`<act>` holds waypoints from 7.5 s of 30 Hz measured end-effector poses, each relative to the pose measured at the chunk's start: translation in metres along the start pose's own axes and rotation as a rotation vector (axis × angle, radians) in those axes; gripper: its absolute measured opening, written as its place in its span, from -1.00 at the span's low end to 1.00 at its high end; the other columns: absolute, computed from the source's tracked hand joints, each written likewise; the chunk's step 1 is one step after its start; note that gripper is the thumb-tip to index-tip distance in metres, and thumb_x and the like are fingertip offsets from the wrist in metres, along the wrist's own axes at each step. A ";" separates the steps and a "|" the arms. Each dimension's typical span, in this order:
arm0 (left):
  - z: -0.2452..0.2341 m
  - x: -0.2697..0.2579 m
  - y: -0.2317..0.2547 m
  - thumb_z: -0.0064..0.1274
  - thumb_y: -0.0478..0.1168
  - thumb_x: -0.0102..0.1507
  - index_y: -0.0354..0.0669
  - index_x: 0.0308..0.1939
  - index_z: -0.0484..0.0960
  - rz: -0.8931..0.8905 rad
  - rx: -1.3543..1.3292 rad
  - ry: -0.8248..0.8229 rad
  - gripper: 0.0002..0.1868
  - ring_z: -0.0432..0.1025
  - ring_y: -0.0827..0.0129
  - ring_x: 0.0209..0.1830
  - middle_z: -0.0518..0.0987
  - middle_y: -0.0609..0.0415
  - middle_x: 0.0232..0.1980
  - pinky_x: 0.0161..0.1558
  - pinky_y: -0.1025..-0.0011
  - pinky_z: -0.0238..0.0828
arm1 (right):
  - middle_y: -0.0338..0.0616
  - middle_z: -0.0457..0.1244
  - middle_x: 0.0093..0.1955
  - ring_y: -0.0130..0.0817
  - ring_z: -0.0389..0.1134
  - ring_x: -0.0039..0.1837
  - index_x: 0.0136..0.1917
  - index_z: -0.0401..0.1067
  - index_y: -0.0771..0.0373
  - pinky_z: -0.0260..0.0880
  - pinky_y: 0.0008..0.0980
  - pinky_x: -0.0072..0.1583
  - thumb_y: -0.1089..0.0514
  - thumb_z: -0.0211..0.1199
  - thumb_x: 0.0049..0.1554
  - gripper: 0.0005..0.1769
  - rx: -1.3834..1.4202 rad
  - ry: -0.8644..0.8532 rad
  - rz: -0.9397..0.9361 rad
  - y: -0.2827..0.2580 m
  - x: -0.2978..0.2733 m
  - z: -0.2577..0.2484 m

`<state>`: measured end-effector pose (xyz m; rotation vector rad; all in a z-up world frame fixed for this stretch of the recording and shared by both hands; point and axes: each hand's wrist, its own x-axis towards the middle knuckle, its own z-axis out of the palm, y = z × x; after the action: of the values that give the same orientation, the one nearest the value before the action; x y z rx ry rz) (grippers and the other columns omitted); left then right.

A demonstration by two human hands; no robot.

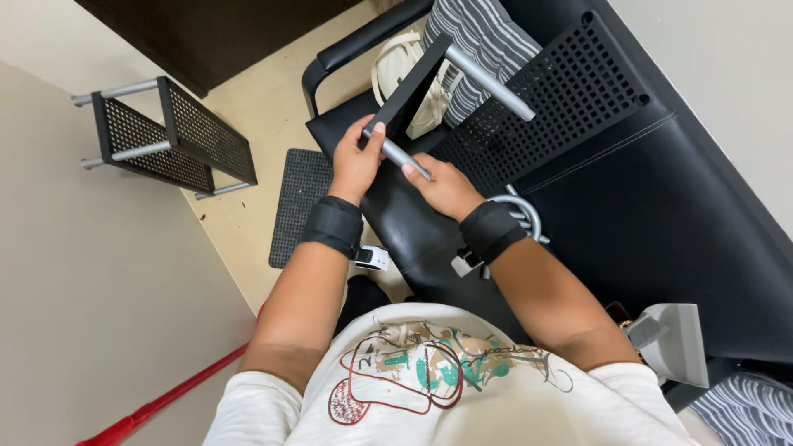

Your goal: The person assembles a black plastic shoe rack by inserting metal poles into the perforated panels. They repeatedly connect and disconnect components, moving parts between a black sofa and the floor. The process involves handling multiple panels and poles, with the final assembled unit placed upright near a doorway.

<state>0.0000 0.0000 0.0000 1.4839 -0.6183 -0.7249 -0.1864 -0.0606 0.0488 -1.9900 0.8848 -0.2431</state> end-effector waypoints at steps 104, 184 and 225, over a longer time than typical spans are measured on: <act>-0.010 -0.048 0.105 -0.05 -0.19 0.39 0.00 0.42 0.40 0.268 0.701 0.152 -0.52 0.43 -0.14 0.26 0.06 -0.20 0.65 0.14 0.22 0.47 | -0.35 0.16 -0.40 -0.59 0.09 -0.50 0.48 0.29 0.05 0.19 -0.50 -0.44 -0.12 0.01 0.35 -0.50 0.665 0.194 0.266 0.033 0.008 -0.012; -0.004 0.027 0.062 0.14 -0.21 0.35 -0.04 0.51 0.33 0.567 1.029 -0.091 -0.36 0.21 0.10 0.46 0.42 -0.01 0.41 0.47 -0.07 -0.20 | 0.08 0.41 0.03 0.06 0.45 0.12 0.18 0.46 0.17 0.42 -0.10 0.14 -0.06 0.29 0.16 -0.61 -0.098 0.100 0.236 0.161 -0.042 0.026; 0.071 -0.091 0.100 0.14 -0.24 0.25 0.05 -0.01 0.73 0.711 0.814 -0.642 -0.76 0.32 0.18 0.38 0.62 0.21 0.09 0.34 -0.40 -0.51 | -0.12 0.34 -0.20 -0.40 0.35 -0.21 0.10 0.50 0.30 0.37 -0.41 -0.11 0.03 0.53 0.02 -0.54 0.009 0.037 0.061 0.079 -0.091 -0.040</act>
<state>-0.1079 0.0174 0.1069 1.5522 -1.9899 -0.3660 -0.3102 -0.0523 0.0222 -1.9521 0.9653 -0.2495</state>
